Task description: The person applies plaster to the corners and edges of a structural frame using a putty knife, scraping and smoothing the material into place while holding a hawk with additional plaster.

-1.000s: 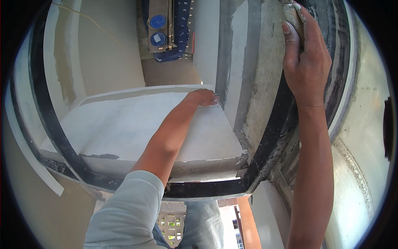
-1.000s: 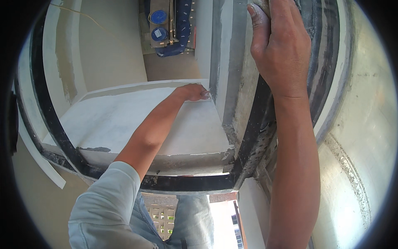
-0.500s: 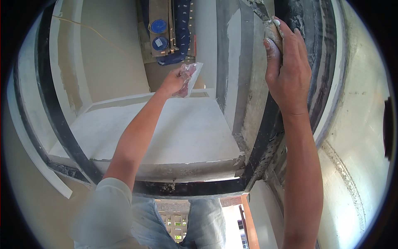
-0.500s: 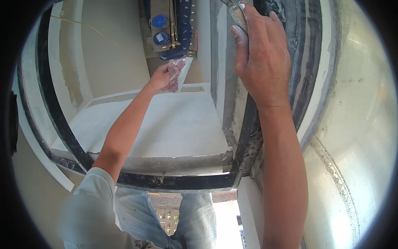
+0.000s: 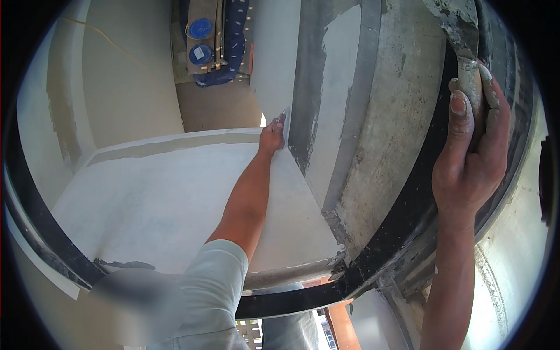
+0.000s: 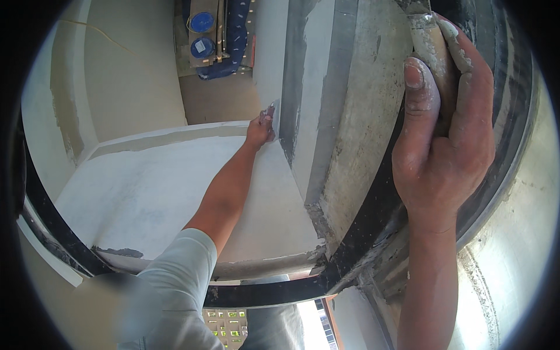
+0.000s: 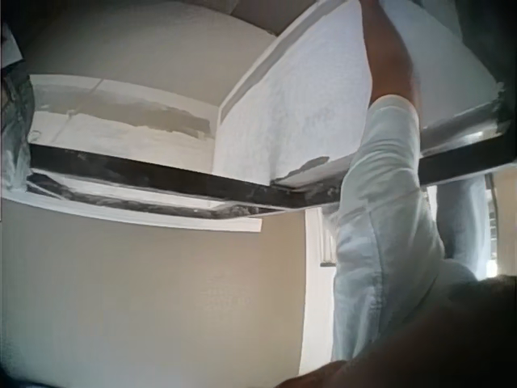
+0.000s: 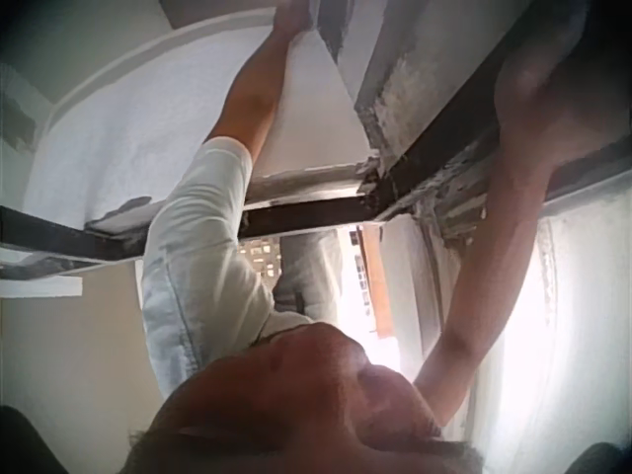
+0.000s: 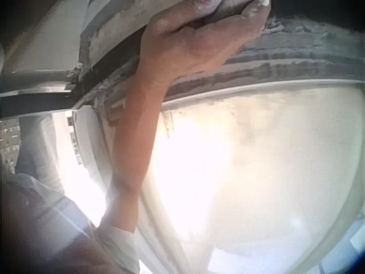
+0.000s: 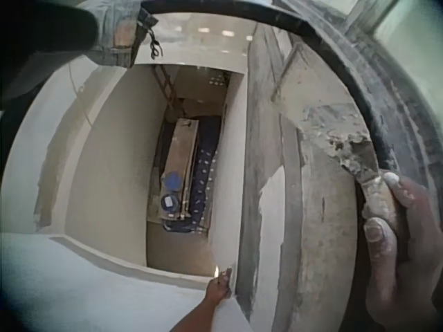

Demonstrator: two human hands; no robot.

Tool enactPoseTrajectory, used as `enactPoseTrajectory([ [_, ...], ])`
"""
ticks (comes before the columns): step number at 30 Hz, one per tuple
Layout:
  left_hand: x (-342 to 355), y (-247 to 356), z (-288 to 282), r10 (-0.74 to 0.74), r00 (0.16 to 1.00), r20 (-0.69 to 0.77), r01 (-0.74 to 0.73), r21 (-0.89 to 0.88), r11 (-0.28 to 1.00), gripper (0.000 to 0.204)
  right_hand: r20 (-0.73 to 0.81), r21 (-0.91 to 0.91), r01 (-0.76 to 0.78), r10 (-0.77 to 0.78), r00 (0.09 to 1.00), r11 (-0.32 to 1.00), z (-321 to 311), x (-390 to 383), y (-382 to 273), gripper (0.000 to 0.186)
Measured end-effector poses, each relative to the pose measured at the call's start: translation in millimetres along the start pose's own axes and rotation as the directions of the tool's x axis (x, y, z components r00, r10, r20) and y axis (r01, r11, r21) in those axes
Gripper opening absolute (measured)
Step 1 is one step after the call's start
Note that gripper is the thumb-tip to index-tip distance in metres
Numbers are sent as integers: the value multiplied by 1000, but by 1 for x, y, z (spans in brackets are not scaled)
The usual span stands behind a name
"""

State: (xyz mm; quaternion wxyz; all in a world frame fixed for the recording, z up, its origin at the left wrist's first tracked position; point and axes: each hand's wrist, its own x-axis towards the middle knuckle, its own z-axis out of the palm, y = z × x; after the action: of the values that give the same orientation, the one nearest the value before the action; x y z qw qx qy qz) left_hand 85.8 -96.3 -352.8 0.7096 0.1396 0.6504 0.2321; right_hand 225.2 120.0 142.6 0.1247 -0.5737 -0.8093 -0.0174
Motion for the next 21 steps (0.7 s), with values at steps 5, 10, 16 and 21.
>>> enactPoseTrajectory([
  [5, 2, 2, 8, -97, 992, 83, 80, 187, 979, 37, 20, -52, 21, -20, 1000, 998, -1, -5, 8, 39],
  [10, -29, 34, -13, -239, 949, 207, 258, -68, 964, 40, 10, -56, -19, 19, 1000, 998, -5, 1, -2, 38],
  [16, -102, 76, -25, -267, 918, 293, 348, -276, 896, 39, 24, -15, -108, 108, 994, 994, -3, 3, -15, 37],
  [21, -166, 120, -12, -303, 889, 343, 398, -251, 882, 37, -38, 37, -36, 37, 999, 999, -2, 8, -13, 39],
])
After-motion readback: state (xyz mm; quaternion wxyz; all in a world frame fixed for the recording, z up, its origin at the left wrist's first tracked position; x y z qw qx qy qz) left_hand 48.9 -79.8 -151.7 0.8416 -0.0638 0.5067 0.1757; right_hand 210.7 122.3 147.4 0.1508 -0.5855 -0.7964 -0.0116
